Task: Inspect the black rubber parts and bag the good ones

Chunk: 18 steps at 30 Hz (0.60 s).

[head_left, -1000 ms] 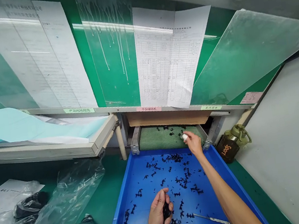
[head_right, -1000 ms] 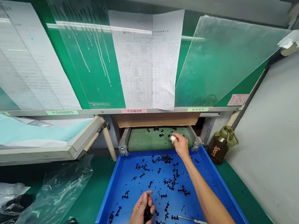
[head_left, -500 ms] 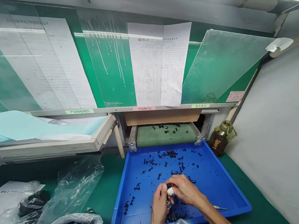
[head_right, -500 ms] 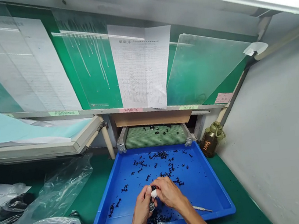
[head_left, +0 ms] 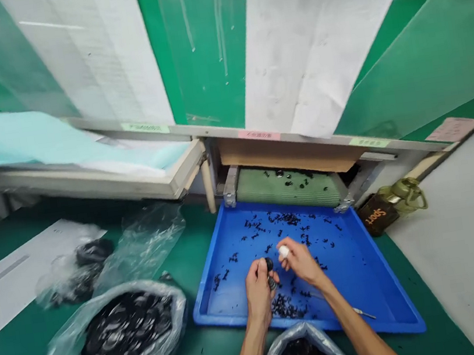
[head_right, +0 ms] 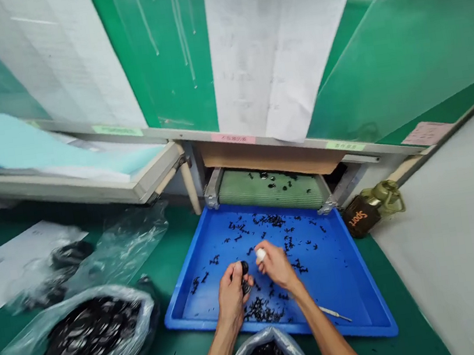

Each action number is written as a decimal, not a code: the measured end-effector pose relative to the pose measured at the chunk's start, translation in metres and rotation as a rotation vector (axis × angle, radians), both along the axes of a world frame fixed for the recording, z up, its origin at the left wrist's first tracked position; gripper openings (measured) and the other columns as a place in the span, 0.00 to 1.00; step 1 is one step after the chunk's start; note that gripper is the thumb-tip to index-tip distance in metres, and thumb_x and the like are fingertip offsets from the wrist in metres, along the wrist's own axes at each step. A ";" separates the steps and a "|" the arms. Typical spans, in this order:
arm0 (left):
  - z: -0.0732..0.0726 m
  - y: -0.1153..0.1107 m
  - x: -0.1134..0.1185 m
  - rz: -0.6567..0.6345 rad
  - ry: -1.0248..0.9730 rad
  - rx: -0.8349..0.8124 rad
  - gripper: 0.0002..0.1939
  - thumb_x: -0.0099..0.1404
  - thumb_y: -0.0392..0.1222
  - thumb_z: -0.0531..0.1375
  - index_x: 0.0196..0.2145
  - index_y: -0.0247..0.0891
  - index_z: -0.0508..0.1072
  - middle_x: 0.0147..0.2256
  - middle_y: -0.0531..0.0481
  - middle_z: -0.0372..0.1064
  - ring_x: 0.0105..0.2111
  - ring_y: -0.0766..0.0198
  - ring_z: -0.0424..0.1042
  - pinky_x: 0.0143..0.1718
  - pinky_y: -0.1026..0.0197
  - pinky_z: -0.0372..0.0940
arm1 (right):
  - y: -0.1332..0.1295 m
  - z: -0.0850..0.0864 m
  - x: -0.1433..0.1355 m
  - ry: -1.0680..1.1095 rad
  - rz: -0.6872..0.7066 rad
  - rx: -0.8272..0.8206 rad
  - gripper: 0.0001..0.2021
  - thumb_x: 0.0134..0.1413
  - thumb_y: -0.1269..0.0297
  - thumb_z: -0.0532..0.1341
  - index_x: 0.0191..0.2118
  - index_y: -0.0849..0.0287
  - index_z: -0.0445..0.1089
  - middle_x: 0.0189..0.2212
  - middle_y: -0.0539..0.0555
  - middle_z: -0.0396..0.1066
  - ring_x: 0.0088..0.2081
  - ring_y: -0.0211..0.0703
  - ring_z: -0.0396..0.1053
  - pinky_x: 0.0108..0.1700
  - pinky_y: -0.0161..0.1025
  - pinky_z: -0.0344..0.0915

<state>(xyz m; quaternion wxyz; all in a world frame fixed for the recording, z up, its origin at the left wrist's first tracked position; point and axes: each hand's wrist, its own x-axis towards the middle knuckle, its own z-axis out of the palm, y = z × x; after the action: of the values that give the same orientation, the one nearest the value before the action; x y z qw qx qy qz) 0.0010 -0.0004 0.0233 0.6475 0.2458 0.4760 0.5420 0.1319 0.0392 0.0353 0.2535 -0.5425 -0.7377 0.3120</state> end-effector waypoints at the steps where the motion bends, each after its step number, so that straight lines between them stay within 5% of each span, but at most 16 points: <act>1: 0.003 0.001 -0.002 0.003 -0.059 -0.010 0.21 0.56 0.59 0.58 0.35 0.37 0.66 0.19 0.58 0.59 0.15 0.73 0.56 0.11 0.73 0.43 | -0.002 0.001 0.009 -0.034 -0.008 0.010 0.16 0.54 0.75 0.42 0.43 0.58 0.62 0.28 0.51 0.71 0.25 0.36 0.69 0.28 0.32 0.65; 5: 0.014 -0.002 -0.015 -0.069 -0.231 -0.011 0.25 0.51 0.57 0.64 0.40 0.36 0.67 0.21 0.57 0.58 0.18 0.71 0.62 0.10 0.75 0.44 | -0.015 0.003 0.053 -0.227 -0.039 0.043 0.13 0.51 0.76 0.48 0.37 0.58 0.66 0.40 0.57 0.70 0.43 0.44 0.67 0.48 0.43 0.62; 7: 0.019 -0.010 -0.021 -0.093 -0.256 -0.010 0.23 0.51 0.56 0.65 0.38 0.38 0.67 0.22 0.58 0.58 0.19 0.73 0.62 0.10 0.76 0.44 | -0.027 0.003 0.078 -0.328 -0.125 0.053 0.16 0.50 0.76 0.49 0.42 0.58 0.66 0.49 0.58 0.65 0.50 0.47 0.62 0.53 0.45 0.58; 10: 0.034 -0.032 -0.032 -0.150 -0.295 0.064 0.19 0.53 0.54 0.64 0.34 0.38 0.64 0.23 0.58 0.58 0.19 0.74 0.61 0.10 0.77 0.44 | -0.048 0.003 0.111 -0.454 -0.251 0.033 0.18 0.51 0.75 0.49 0.47 0.60 0.65 0.49 0.61 0.65 0.50 0.50 0.62 0.52 0.46 0.57; 13: 0.059 -0.065 -0.052 -0.164 -0.193 0.079 0.18 0.55 0.54 0.62 0.28 0.38 0.61 0.21 0.59 0.58 0.17 0.75 0.59 0.10 0.76 0.42 | -0.070 -0.005 0.132 -0.487 -0.226 0.003 0.13 0.48 0.70 0.54 0.42 0.61 0.69 0.42 0.62 0.70 0.45 0.51 0.67 0.49 0.44 0.61; 18: 0.096 -0.095 -0.117 -0.022 0.158 0.139 0.17 0.57 0.53 0.61 0.29 0.37 0.63 0.18 0.57 0.61 0.14 0.76 0.54 0.11 0.74 0.44 | -0.071 -0.054 0.143 -0.568 -0.124 -0.007 0.16 0.55 0.61 0.49 0.42 0.58 0.70 0.39 0.61 0.72 0.38 0.51 0.71 0.40 0.43 0.64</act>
<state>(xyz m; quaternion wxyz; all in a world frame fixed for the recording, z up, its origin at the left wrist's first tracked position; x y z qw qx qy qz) -0.1157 -0.0949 0.1189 0.5951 0.3373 0.4842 0.5455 0.2750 -0.0319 -0.0185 0.0535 -0.6530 -0.7435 0.1341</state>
